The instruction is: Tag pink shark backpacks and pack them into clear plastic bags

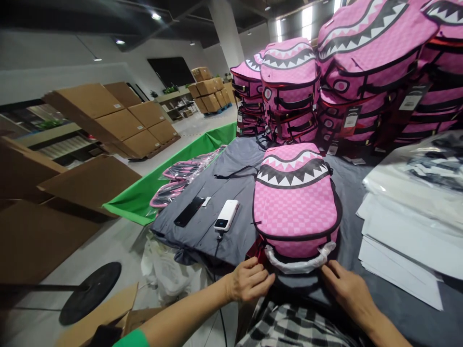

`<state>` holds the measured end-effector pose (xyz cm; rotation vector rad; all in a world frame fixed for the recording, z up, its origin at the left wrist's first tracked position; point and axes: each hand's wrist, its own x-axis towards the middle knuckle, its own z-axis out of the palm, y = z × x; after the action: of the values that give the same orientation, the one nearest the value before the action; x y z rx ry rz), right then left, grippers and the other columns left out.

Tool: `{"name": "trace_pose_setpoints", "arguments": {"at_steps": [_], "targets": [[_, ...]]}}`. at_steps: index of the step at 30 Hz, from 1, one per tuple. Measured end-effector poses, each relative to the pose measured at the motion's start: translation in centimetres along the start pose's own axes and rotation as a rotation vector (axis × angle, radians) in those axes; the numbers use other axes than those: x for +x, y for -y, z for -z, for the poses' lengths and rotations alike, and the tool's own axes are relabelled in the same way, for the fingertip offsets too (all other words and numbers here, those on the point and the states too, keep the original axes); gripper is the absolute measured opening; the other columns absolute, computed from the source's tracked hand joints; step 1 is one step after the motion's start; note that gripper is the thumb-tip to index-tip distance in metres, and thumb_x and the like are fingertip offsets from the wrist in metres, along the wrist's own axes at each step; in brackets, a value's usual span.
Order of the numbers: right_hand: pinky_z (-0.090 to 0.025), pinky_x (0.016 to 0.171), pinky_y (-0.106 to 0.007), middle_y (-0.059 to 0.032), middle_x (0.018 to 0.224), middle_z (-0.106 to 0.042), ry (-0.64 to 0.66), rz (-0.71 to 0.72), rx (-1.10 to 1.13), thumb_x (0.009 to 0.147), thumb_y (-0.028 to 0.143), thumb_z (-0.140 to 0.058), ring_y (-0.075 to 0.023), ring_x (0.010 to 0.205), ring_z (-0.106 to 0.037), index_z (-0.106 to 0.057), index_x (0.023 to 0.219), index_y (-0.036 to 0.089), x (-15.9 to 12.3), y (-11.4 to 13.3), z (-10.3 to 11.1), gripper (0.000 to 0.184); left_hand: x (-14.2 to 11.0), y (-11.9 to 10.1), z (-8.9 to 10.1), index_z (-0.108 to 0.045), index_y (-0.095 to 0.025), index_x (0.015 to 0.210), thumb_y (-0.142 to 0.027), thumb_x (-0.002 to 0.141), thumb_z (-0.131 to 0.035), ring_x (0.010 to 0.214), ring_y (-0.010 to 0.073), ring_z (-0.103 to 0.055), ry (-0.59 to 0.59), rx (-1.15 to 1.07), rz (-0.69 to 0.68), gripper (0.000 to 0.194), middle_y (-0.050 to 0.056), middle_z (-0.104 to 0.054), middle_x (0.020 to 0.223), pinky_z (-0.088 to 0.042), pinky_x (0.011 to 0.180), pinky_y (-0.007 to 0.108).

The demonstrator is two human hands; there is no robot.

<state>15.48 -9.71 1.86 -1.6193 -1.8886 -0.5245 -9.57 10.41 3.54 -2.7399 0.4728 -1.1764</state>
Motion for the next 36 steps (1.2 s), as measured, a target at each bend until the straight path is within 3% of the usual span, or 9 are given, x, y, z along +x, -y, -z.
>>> {"name": "trace_pose_setpoints", "arguments": {"at_steps": [3, 6, 9, 11, 15, 18, 25, 30, 36], "targets": [[-0.044, 0.047, -0.017, 0.0029, 0.071, -0.061, -0.087, -0.305, 0.214, 0.101, 0.025, -0.048, -0.0083, 0.048, -0.055, -0.055, 0.1, 0.022, -0.3, 1.6, 0.3, 0.007, 3.3, -0.5, -0.2, -0.063, -0.013, 0.104, -0.021, 0.099, -0.05, 0.069, 0.0156, -0.064, 0.061, -0.106, 0.128, 0.016, 0.004, -0.067, 0.076, -0.057, 0.074, 0.031], [-0.043, 0.046, -0.02, 0.0047, 0.065, -0.054, -0.147, -0.474, 0.18, 0.101, 0.041, -0.05, -0.0099, 0.046, -0.051, -0.052, 0.091, 0.024, 1.8, 2.3, 0.9, 0.02, 7.6, -0.3, -1.4, -0.062, -0.012, 0.11, -0.031, 0.106, -0.04, 0.08, 0.0207, -0.071, 0.486, -0.268, 0.455, 0.03, 0.009, -0.073, 0.087, -0.056, 0.072, 0.03], [-0.039, 0.045, -0.025, 0.0025, 0.068, -0.057, 0.0, -0.531, 0.045, 0.096, 0.053, -0.05, -0.0129, 0.048, -0.055, -0.052, 0.085, 0.024, 4.6, 1.7, 0.6, 0.031, 10.7, 0.4, -2.3, -0.065, -0.014, 0.1, -0.039, 0.108, -0.037, 0.077, 0.0232, -0.073, 0.911, -0.444, 0.582, 0.039, 0.009, -0.075, 0.084, -0.051, 0.067, 0.029], [-0.032, 0.044, -0.026, 0.0007, 0.067, -0.061, 0.193, -0.601, -0.047, 0.093, 0.044, -0.051, -0.0161, 0.05, -0.059, -0.05, 0.08, 0.024, 6.0, 1.0, 0.3, 0.024, 11.7, 0.8, -2.3, -0.067, -0.014, 0.095, -0.04, 0.108, -0.037, 0.079, 0.0243, -0.074, 1.027, -0.522, 0.58, 0.042, 0.009, -0.076, 0.085, -0.049, 0.069, 0.028], [-0.023, 0.046, -0.028, -0.0036, 0.064, -0.065, 0.407, -0.671, -0.122, 0.09, 0.028, -0.044, -0.0203, 0.05, -0.063, -0.05, 0.077, 0.024, 6.6, 0.3, 0.3, 0.016, 12.0, 0.8, -1.9, -0.07, -0.015, 0.09, -0.044, 0.105, -0.046, 0.082, 0.0236, -0.073, 1.071, -0.541, 0.689, 0.041, 0.01, -0.077, 0.087, -0.044, 0.066, 0.026], [-0.03, 0.047, -0.029, -0.0042, 0.065, -0.065, 0.272, -0.732, 0.091, 0.094, 0.041, -0.038, -0.0198, 0.049, -0.061, -0.049, 0.076, 0.025, 5.4, 0.3, 0.2, 0.027, 11.8, 0.2, -1.9, -0.072, -0.016, 0.089, -0.047, 0.102, -0.052, 0.086, 0.0244, -0.073, 1.086, -0.482, 0.77, 0.039, 0.011, -0.077, 0.088, -0.044, 0.068, 0.026], [-0.037, 0.036, -0.026, 0.0014, 0.056, -0.057, -0.126, -1.345, 1.018, 0.074, 0.089, -0.05, -0.017, 0.044, -0.053, -0.049, 0.081, 0.026, 3.5, 1.8, -1.4, 0.064, 11.3, -0.6, -2.8, -0.076, -0.021, 0.093, -0.051, 0.097, -0.061, 0.091, 0.0273, -0.075, 1.052, -0.422, 0.857, 0.034, 0.01, -0.078, 0.088, -0.045, 0.07, 0.027], [-0.037, 0.036, -0.024, 0.0059, 0.052, -0.051, -0.16, -1.27, 0.924, 0.073, 0.079, -0.064, -0.013, 0.04, -0.047, -0.052, 0.08, 0.024, 4.0, 2.2, -1.8, 0.057, 10.8, -0.8, -3.2, -0.077, -0.022, 0.099, -0.055, 0.095, -0.06, 0.091, 0.0274, -0.075, 1.058, -0.372, 0.856, 0.037, 0.009, -0.079, 0.09, -0.045, 0.069, 0.027], [-0.041, 0.035, -0.025, 0.0077, 0.056, -0.044, -0.323, -1.317, 0.866, 0.09, 0.069, -0.041, -0.0134, 0.042, -0.047, -0.04, 0.079, 0.027, 4.5, 2.1, -5.4, 0.044, 11.3, -1.1, -3.7, -0.076, -0.023, 0.105, -0.058, 0.092, -0.064, 0.091, 0.0281, -0.075, 1.092, -0.315, 0.883, 0.039, 0.008, -0.079, 0.09, -0.045, 0.07, 0.028]]}}
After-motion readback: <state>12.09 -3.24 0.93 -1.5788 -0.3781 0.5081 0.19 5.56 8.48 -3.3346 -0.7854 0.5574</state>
